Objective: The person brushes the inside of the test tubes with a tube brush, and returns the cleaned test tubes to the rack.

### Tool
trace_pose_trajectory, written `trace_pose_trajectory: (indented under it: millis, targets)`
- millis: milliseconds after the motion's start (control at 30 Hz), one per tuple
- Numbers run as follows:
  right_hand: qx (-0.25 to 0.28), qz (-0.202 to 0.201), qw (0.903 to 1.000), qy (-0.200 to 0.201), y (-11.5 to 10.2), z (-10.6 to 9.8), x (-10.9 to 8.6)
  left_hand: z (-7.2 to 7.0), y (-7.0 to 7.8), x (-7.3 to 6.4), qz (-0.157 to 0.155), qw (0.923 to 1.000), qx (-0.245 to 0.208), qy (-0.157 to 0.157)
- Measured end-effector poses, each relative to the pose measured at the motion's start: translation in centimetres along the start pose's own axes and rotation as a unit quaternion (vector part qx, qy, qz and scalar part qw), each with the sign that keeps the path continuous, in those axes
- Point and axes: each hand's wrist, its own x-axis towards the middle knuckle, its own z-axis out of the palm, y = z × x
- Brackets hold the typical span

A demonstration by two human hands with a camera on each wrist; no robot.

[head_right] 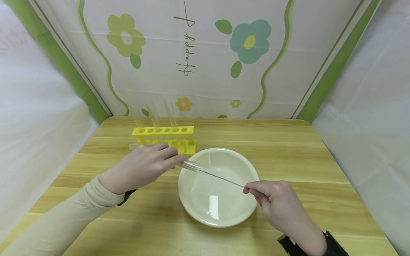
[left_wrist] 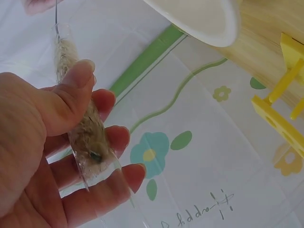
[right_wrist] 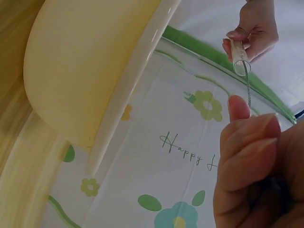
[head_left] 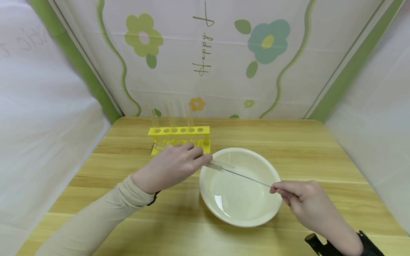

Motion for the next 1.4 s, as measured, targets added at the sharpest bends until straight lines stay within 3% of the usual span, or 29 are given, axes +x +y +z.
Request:
trace_pose_trajectory:
  millis: [267, 633, 1000, 1400]
  targets:
    - [0.04, 0.041, 0.9978, -0.032, 0.0, -0.4, -0.6, -0.2, -0.3, -0.3, -0.001, 1.0, -0.002, 0.0]
    - [0.068, 0.121, 0.9871, -0.079, -0.4, -1.2, -1.2, -0.3, -0.6, -0.8, 0.007, 0.9999, 0.006, 0.007]
    - [0.085, 0.154, 0.9789, -0.103, -0.2, -1.8, -2.0, -0.7, -0.7, -0.9, 0.004, 0.9999, 0.011, -0.001]
    - [0.154, 0.187, 0.9554, -0.168, 0.6, -2.2, -2.8, -0.5, -1.1, -1.2, 0.0, 0.9998, 0.021, 0.006]
